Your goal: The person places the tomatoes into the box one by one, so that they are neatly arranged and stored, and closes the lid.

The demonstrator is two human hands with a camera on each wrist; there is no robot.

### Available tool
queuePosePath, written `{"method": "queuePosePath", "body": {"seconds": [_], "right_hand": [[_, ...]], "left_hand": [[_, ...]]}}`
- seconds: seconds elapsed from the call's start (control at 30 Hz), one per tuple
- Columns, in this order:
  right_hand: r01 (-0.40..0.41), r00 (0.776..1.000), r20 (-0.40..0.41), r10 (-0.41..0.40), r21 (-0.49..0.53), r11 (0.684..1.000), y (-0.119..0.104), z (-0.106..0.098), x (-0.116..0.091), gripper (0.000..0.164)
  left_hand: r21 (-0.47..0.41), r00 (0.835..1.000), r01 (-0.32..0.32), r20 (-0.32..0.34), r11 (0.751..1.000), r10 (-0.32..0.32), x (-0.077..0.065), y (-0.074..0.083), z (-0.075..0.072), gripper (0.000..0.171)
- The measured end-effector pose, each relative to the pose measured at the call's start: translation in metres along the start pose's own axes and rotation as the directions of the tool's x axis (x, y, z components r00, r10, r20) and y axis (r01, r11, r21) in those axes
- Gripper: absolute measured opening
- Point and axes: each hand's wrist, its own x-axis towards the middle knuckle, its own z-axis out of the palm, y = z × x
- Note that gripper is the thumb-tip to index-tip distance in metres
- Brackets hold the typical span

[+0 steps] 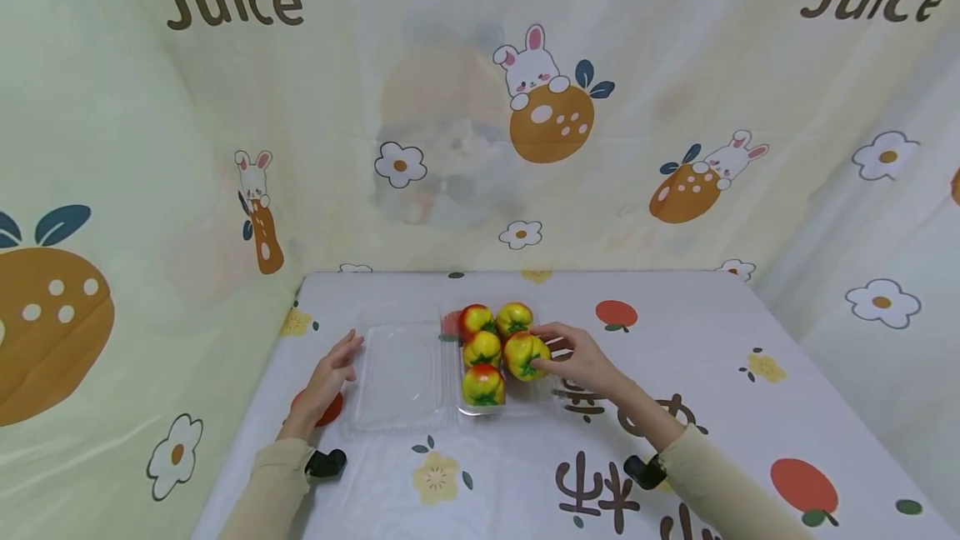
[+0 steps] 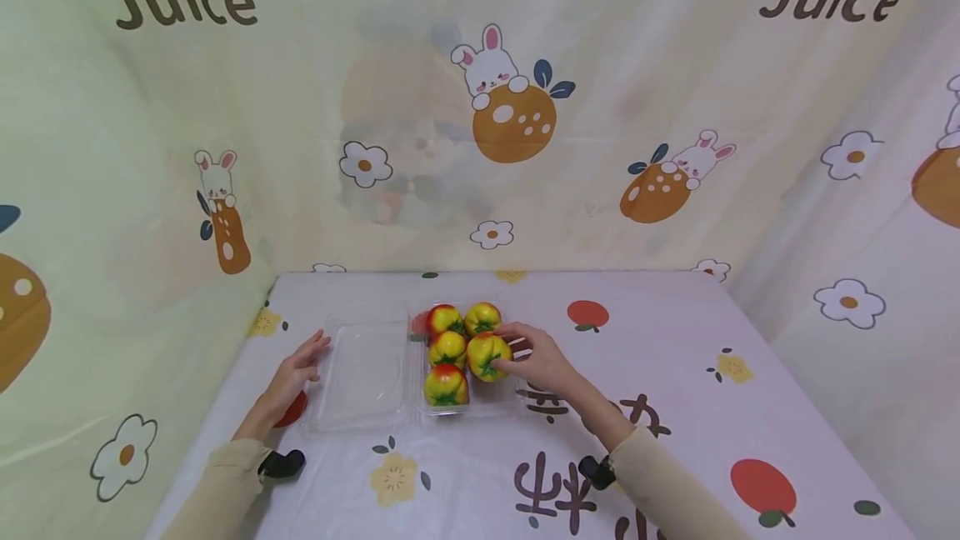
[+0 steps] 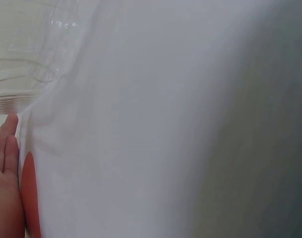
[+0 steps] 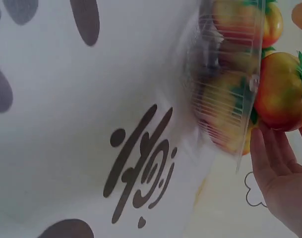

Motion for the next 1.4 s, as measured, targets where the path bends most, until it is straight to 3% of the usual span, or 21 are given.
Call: {"method": "queuePosePath", "body": {"seconds": [0.3, 0.43, 0.5, 0.63, 0.73, 1.0, 1.13, 1.4], "right_hand": [[0.045, 0.999, -0.025, -0.045, 0.009, 0.999, 0.011, 0.015, -0.008, 0.045], [0.047, 0.997, -0.054, -0.048, -0.020, 0.999, 0.011, 0.020, -0.010, 0.044], [0.048, 0.997, -0.065, -0.050, -0.042, 0.998, 0.011, 0.020, -0.010, 0.043], [0.072, 0.994, -0.069, -0.080, -0.111, 0.991, 0.011, 0.020, -0.014, 0.042], [0.092, 0.992, -0.075, -0.104, -0.154, 0.984, 0.014, 0.020, -0.018, 0.044], [0.132, 0.987, -0.045, -0.155, -0.325, 0.937, 0.022, 0.028, -0.032, 0.066], [0.161, 0.981, -0.039, -0.189, -0.369, 0.915, 0.022, 0.028, -0.033, 0.060], [0.198, 0.970, -0.060, -0.234, -0.361, 0.912, 0.023, 0.024, -0.025, 0.051]], "left_hand": [[-0.003, 1.000, 0.010, -0.010, 1.000, -0.010, -0.001, -0.005, 0.001, 0.062], [-0.008, 1.000, -0.004, -0.007, 1.000, 0.004, -0.001, -0.004, 0.001, 0.062], [-0.027, 1.000, 0.004, 0.008, 1.000, -0.004, -0.004, 0.007, 0.000, 0.061], [-0.019, 1.000, 0.003, 0.005, 1.000, -0.003, -0.004, 0.005, 0.000, 0.061], [0.005, 1.000, -0.010, -0.013, 1.000, 0.011, -0.001, -0.006, 0.001, 0.062], [-0.010, 1.000, 0.017, -0.013, 1.000, -0.017, -0.007, -0.006, 0.005, 0.062], [-0.012, 1.000, 0.013, -0.014, 1.000, -0.013, -0.006, -0.006, 0.005, 0.062], [-0.007, 1.000, -0.007, -0.013, 1.000, 0.007, -0.002, -0.002, 0.003, 0.062]]}}
